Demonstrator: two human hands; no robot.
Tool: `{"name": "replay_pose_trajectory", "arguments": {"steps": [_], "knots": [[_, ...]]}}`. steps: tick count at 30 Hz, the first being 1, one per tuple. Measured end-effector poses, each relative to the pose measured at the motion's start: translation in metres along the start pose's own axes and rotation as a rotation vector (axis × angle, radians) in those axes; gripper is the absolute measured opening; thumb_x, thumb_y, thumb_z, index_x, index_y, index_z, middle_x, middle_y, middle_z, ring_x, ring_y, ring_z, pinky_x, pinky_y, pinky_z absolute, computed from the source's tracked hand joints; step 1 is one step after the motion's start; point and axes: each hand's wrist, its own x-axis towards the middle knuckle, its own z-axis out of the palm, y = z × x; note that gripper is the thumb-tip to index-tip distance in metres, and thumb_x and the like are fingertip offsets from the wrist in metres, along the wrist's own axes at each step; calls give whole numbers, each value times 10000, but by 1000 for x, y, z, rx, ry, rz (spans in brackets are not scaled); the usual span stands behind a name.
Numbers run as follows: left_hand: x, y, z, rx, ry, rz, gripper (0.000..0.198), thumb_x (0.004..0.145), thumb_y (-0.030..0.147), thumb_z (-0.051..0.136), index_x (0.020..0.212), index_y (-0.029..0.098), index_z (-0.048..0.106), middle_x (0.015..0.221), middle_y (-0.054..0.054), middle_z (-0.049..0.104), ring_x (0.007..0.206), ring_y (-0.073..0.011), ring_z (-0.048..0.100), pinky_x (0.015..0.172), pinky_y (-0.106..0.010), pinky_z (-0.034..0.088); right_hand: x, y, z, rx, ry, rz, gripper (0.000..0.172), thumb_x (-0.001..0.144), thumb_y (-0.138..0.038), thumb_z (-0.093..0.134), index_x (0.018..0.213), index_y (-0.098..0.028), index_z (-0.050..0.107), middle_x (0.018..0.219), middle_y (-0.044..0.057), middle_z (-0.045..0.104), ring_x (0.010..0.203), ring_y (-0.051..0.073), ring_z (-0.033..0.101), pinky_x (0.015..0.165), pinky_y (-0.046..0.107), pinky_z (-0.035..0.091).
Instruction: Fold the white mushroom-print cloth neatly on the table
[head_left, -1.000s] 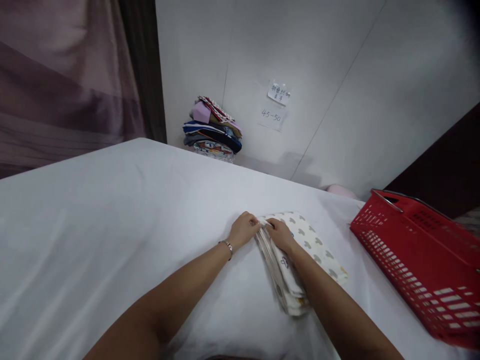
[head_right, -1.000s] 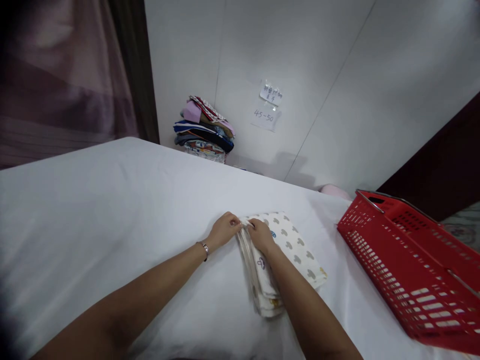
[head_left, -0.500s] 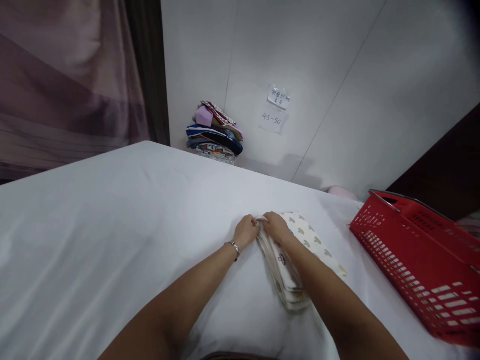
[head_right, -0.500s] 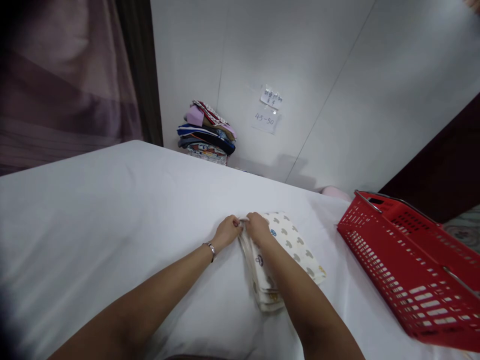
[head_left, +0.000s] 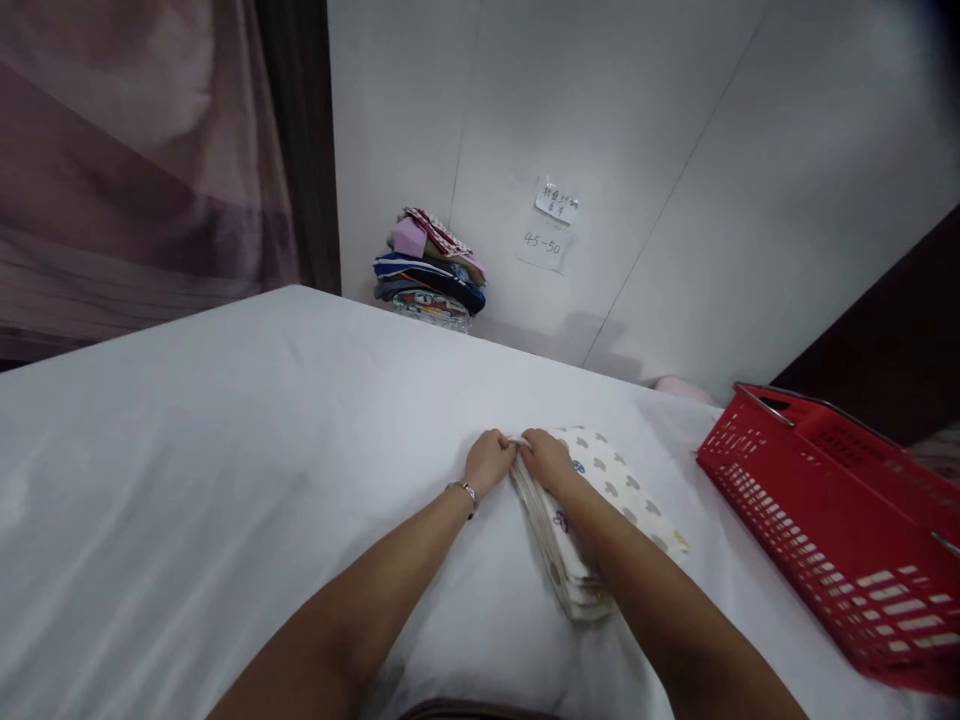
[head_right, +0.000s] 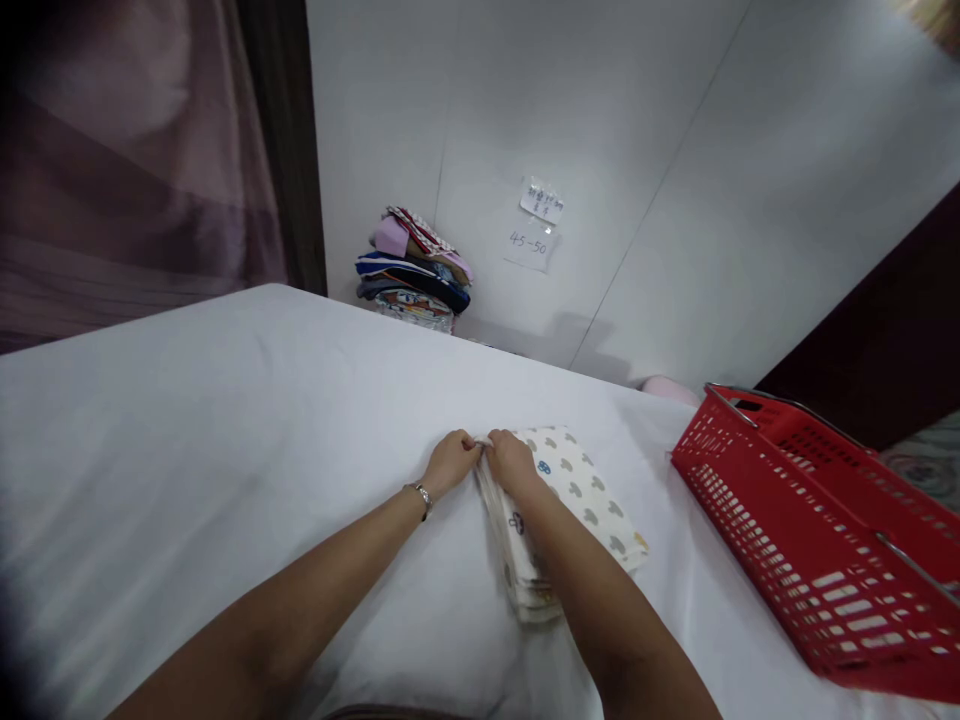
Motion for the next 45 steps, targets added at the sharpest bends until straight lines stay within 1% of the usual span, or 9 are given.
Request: {"name": "replay_pose_trajectory", "arguments": {"steps": [3,10,13,17,21,26,33,39,45], "knots": [[-1,-3,2,-32,21,25,72,722,229,577,776,182,571,871,-31,616,781,-145,551,660,-237,386,1,0,1,-20,-15,4,236,873,-211,378,998,-184,576,1032,73,611,986,184,536,802,271,348],[-6,-11,2,-142,66,183,131,749,184,564,866,195,620,859,-9,584,766,-125,551,712,-240,431,1,-1,1,-24,-10,-6,229,868,-201,380,968,-180,586,1027,75,619,975,181,541,789,263,351],[-7,-13,0,-132,67,265,156,797,178,505,879,205,634,868,-7,571,770,-116,550,736,-240,435,-1,-1,0,-5,-2,-8,229,871,-208,381,954,-175,593,1018,79,625,968,177,542,791,257,345],[-7,-14,-4,-35,19,339,239,832,162,444,964,231,631,929,-9,567,828,-118,553,754,-233,431,-2,0,0,33,0,-7,231,869,-222,389,919,-173,609,975,73,641,918,171,559,764,248,347],[-8,-11,-8,130,-5,353,252,831,162,440,1006,235,607,983,-17,565,904,-136,544,772,-239,419,-2,3,1,72,3,-5,240,869,-246,399,926,-178,623,964,67,649,896,172,564,753,248,348],[-7,-7,-11,258,-34,332,202,837,201,444,949,220,611,981,-29,559,935,-151,533,769,-251,410,-2,4,3,106,2,-8,265,855,-222,420,1045,-195,603,1042,67,638,964,170,552,800,244,349],[-2,-6,-11,240,-60,323,144,824,239,467,850,201,604,944,-26,564,898,-149,534,738,-249,399,-2,2,2,96,-15,-2,257,844,-205,421,1023,-191,605,1033,64,640,959,166,553,805,237,354],[-1,-6,-7,284,-9,343,105,805,212,469,798,196,573,898,-20,564,863,-145,530,720,-252,390,-4,-1,-1,31,-29,7,238,843,-186,408,982,-184,601,1012,70,635,958,172,551,801,242,354],[-4,-8,-9,379,11,335,114,805,210,465,812,194,577,910,-35,568,882,-161,529,742,-267,387,-9,-6,1,-41,-21,20,259,852,-135,378,1022,-166,571,1035,96,607,973,175,547,812,256,359]]}}
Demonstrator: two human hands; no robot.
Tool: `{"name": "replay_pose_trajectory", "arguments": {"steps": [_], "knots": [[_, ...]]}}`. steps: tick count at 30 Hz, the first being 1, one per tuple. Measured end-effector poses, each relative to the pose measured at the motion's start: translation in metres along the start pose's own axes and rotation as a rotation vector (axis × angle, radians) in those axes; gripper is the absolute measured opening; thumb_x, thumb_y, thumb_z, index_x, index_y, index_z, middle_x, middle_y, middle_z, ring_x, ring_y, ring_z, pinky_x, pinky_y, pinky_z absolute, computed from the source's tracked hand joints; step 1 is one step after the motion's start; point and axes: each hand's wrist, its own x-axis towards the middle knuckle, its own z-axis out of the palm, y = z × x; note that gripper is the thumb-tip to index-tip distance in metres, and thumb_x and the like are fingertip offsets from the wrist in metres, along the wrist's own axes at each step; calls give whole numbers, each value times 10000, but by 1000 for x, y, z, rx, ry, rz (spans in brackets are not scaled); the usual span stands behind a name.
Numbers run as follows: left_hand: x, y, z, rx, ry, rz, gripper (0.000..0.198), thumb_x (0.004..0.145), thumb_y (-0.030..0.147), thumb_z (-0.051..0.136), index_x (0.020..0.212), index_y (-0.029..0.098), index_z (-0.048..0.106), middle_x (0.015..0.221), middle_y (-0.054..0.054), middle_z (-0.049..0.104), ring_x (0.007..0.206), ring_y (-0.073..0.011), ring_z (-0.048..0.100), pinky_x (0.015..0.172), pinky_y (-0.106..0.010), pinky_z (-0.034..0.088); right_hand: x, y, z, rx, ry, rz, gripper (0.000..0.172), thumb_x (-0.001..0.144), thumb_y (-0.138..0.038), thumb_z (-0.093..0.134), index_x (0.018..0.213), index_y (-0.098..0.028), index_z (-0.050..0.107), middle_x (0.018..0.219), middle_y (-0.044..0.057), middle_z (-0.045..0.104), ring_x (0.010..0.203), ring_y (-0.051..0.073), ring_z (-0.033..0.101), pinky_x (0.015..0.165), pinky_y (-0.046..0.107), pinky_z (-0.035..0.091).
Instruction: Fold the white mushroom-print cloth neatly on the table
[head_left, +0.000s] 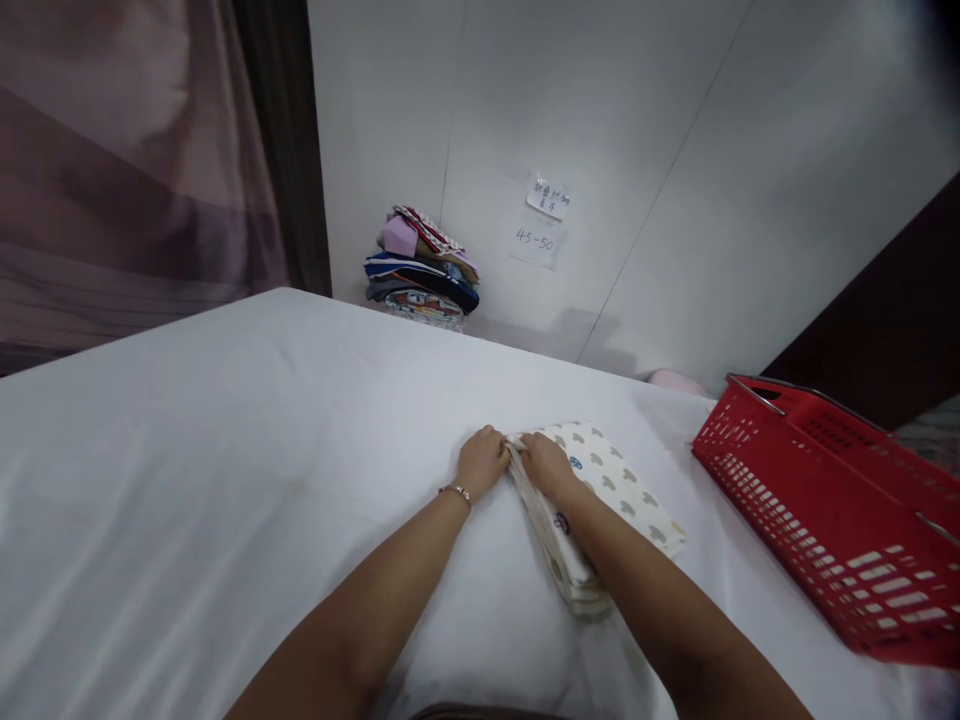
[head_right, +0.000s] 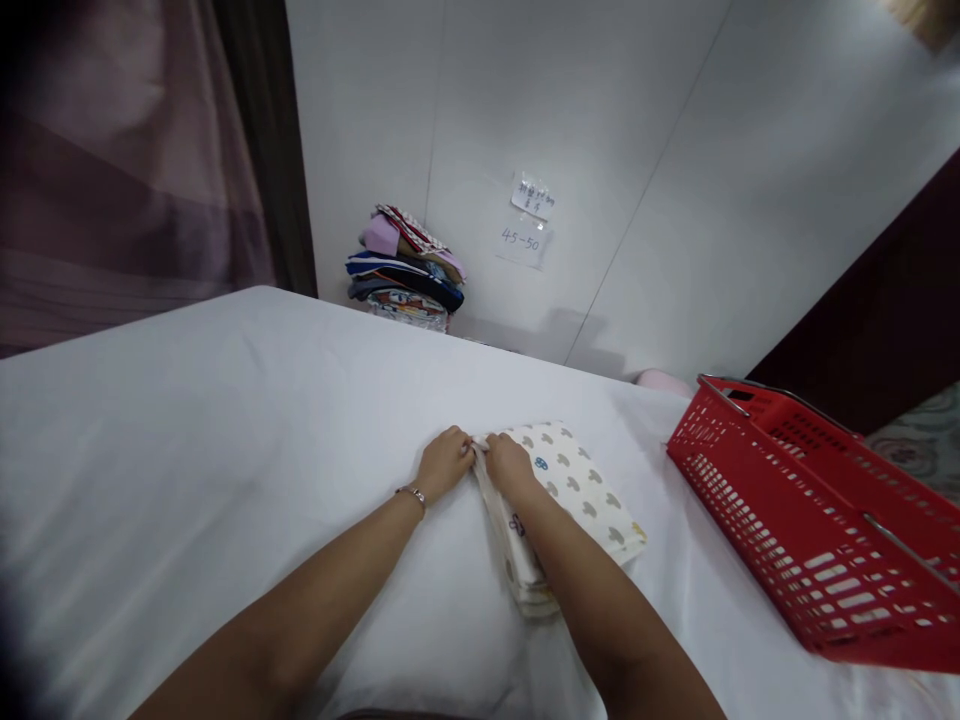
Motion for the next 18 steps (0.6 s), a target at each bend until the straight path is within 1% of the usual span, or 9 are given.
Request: {"name": "replay_pose_trajectory", "arguments": {"steps": [5,9,11,12,14,16,18], "knots": [[0,0,-2,11,-13,0,134,811,225,460,816,195,591,916,-45,575,884,-168,538,733,-269,394,-5,-4,-3,-39,-7,0,270,867,-134,354,1025,-171,569,1008,88,601,926,172,564,769,255,387],[0,1,-3,-8,-55,-66,155,811,256,467,854,195,603,944,-41,582,872,-162,552,715,-258,400,-10,-5,-6,-53,-41,6,288,871,-153,346,1053,-183,567,1049,94,580,919,180,565,760,267,400],[0,1,-3,-16,-63,-73,160,809,259,468,866,195,604,952,-40,583,857,-161,555,708,-259,400,-15,-6,-7,-49,-60,6,316,863,-155,350,1103,-188,554,1078,100,572,948,194,556,773,279,403],[1,1,-3,-21,-62,-69,161,809,258,466,865,195,603,952,-40,583,850,-162,555,703,-260,400,-20,-6,-8,-45,-68,6,349,849,-143,363,1150,-189,532,1102,102,567,976,201,546,789,284,401],[1,0,-2,-29,-58,-60,162,813,257,459,862,195,600,951,-41,582,839,-163,555,694,-263,400,-35,-5,-10,-32,-86,-22,480,804,-101,394,1274,-186,443,1163,104,552,1041,213,516,837,292,390],[1,-1,-1,-29,-56,-54,165,816,262,455,867,196,597,955,-43,582,838,-164,555,692,-263,399,-56,-4,-12,-19,-107,-59,622,758,-65,411,1366,-172,329,1235,109,520,1090,219,489,880,303,377],[2,-2,0,-22,-54,-49,170,821,271,451,870,196,595,961,-43,581,841,-166,555,693,-264,399,-81,-3,-14,-20,-116,-73,693,730,-48,414,1399,-152,268,1292,123,478,1129,230,465,904,323,371]]}}
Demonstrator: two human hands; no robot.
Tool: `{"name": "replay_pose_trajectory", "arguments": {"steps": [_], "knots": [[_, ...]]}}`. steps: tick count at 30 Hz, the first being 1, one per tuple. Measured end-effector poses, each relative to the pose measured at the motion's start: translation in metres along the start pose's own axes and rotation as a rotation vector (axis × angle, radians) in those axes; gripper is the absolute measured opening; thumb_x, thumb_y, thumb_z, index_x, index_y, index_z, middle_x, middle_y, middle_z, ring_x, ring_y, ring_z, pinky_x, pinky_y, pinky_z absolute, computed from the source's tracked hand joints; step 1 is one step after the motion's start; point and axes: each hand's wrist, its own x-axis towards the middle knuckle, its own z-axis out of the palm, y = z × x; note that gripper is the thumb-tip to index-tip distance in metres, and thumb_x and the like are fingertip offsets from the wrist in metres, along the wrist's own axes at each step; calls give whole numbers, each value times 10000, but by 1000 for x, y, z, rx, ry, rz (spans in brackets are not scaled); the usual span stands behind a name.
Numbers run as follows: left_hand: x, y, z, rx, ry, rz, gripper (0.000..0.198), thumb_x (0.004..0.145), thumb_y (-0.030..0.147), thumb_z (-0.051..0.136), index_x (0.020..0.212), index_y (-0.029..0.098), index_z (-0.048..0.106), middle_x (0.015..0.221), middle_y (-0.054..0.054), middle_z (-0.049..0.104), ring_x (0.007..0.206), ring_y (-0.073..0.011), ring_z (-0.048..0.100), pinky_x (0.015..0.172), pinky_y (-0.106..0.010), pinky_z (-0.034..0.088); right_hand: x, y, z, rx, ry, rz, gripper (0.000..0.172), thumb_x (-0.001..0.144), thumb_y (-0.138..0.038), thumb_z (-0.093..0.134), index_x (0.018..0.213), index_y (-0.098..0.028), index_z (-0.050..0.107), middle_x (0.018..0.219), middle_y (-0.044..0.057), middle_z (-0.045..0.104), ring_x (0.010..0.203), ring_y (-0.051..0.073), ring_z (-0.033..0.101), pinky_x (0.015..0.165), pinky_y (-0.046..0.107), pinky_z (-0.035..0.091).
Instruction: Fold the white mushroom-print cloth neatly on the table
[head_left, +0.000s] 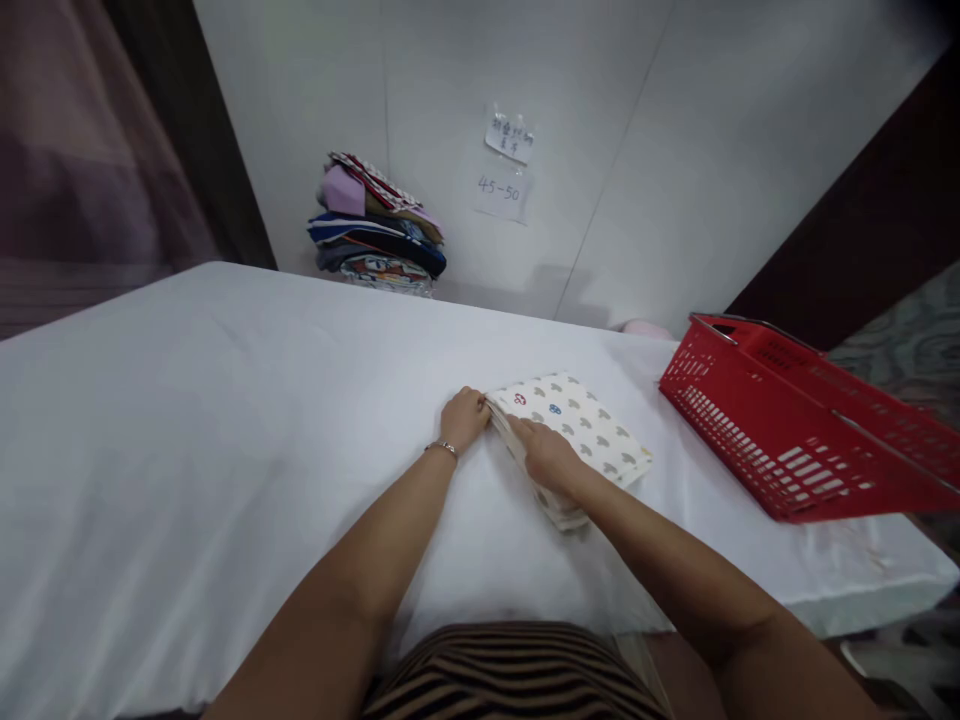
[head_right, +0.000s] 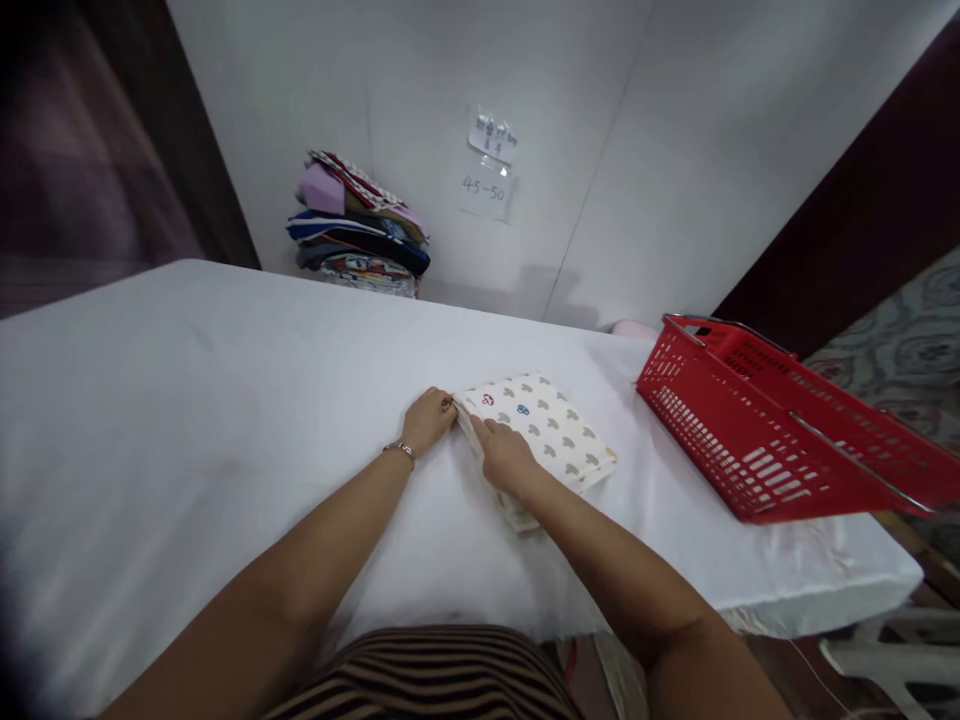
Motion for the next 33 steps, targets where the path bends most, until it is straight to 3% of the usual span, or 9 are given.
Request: {"name": "replay_pose_trajectory", "arguments": {"steps": [6,10,16,24,28,31,33], "knots": [[2,-2,3,13,19,27,153,818,255,451,859,196,587,953,-42,581,848,-172,557,687,-269,401,-75,3,9,-55,98,67,696,737,-41,396,1409,-153,250,1276,147,496,1136,252,468,885,372,393],[2,-2,3,13,26,26,148,817,257,447,837,195,580,938,-42,580,821,-173,561,663,-273,399,-98,7,21,-98,164,106,590,787,-56,363,1371,-134,330,1236,148,538,1072,238,515,862,362,412],[1,-1,0,4,4,25,172,825,265,438,870,198,590,975,-46,578,848,-170,557,679,-268,399,-100,15,40,-137,201,39,439,839,-87,380,1263,-156,474,1242,120,551,1122,238,494,895,379,393],[0,-4,0,-29,-1,35,157,811,243,451,857,208,597,964,-35,585,837,-164,557,687,-262,406,-105,17,51,-155,243,25,462,812,-66,392,1260,-128,485,1269,123,536,1157,247,482,914,392,381],[-3,1,-8,-91,80,22,182,812,206,443,919,203,590,1016,-48,585,939,-175,547,806,-275,419,-107,17,59,-139,297,25,490,797,-50,394,1271,-143,481,1282,124,523,1173,237,471,950,401,362],[-10,16,-15,-106,171,154,260,839,199,410,1049,201,563,1151,-63,563,1100,-188,485,946,-313,367,-105,17,63,-132,320,29,491,789,-49,416,1265,-145,488,1273,132,530,1171,244,477,956,411,364],[-16,26,-15,-89,135,330,317,868,234,390,1156,217,522,1270,-53,510,1218,-190,399,1030,-348,292,-104,16,64,-128,320,35,500,784,-48,421,1270,-149,486,1273,132,529,1165,250,483,947,418,377]]}}
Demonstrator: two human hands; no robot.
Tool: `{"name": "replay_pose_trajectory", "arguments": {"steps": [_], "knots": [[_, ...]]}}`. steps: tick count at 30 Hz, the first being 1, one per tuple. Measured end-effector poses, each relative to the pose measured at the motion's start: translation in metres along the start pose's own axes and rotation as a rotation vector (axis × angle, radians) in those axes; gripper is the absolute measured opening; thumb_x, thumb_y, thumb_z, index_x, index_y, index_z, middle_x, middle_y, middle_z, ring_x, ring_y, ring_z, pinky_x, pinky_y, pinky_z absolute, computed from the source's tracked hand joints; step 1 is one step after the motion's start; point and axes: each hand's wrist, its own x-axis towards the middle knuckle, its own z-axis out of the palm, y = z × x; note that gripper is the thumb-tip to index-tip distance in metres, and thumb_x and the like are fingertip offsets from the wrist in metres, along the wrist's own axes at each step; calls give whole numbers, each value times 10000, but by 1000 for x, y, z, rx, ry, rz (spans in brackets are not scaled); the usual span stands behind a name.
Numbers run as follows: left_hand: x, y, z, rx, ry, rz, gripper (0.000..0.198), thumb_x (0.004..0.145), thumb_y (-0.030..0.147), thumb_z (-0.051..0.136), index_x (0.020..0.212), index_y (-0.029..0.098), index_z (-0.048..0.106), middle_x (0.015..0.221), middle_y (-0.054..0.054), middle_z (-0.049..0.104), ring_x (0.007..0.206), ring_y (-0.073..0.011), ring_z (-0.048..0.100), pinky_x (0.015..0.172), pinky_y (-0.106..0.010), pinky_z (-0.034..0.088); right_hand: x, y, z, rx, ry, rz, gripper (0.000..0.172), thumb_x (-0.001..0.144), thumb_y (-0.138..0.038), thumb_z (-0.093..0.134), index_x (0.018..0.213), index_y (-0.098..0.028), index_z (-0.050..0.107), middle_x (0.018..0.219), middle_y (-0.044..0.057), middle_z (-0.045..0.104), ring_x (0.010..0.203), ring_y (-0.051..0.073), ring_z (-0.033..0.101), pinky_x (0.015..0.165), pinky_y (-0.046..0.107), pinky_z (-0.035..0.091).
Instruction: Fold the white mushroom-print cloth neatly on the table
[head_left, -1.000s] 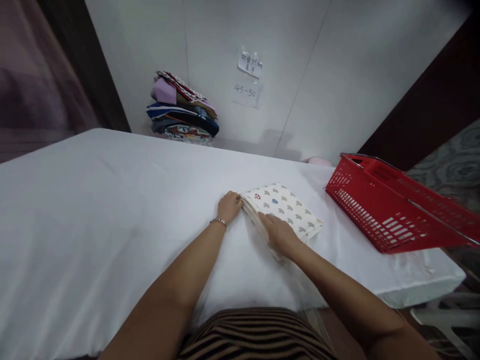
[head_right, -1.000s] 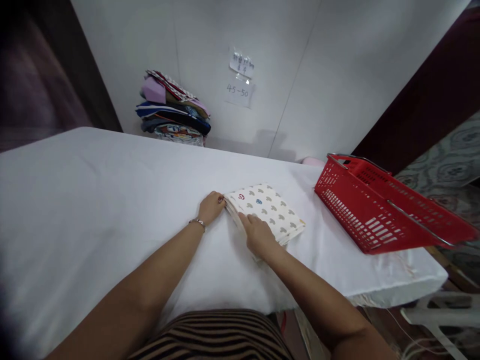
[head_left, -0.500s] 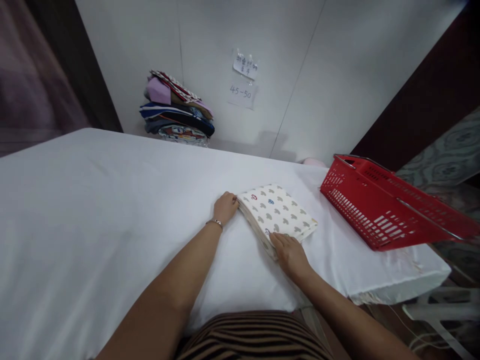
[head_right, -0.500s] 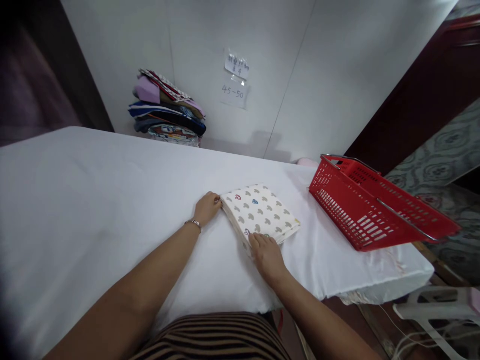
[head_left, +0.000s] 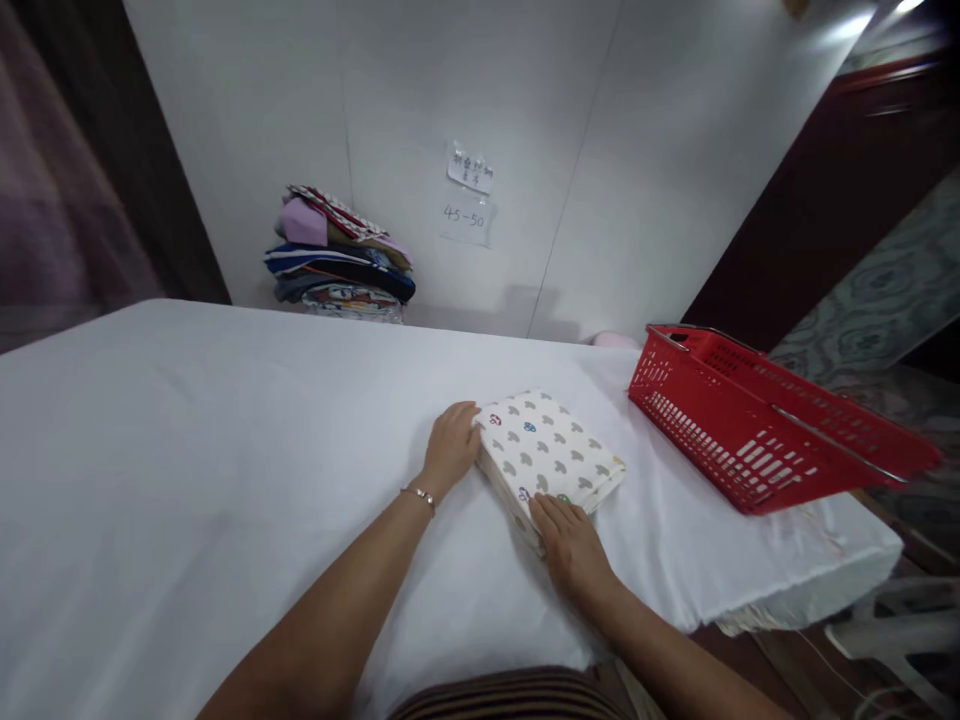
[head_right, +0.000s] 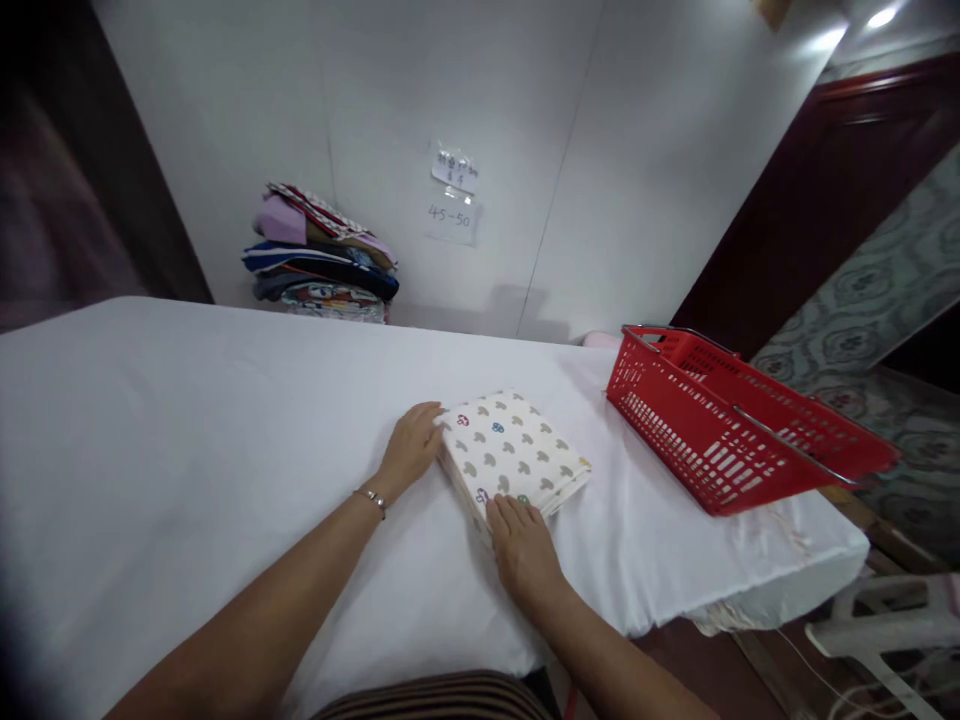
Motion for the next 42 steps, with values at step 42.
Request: {"name": "replay_pose_trajectory", "arguments": {"steps": [42], "knots": [[-33,60,26,139,-387,350,435,891,320,333,1290,193,450,1388,-65,410,1307,-223,300,1104,-454,155,181,98,26,214,-227,192,624,897,-539,246,1389,-158,287,1492,93,180,1372,237,90,1076,438,83]]}}
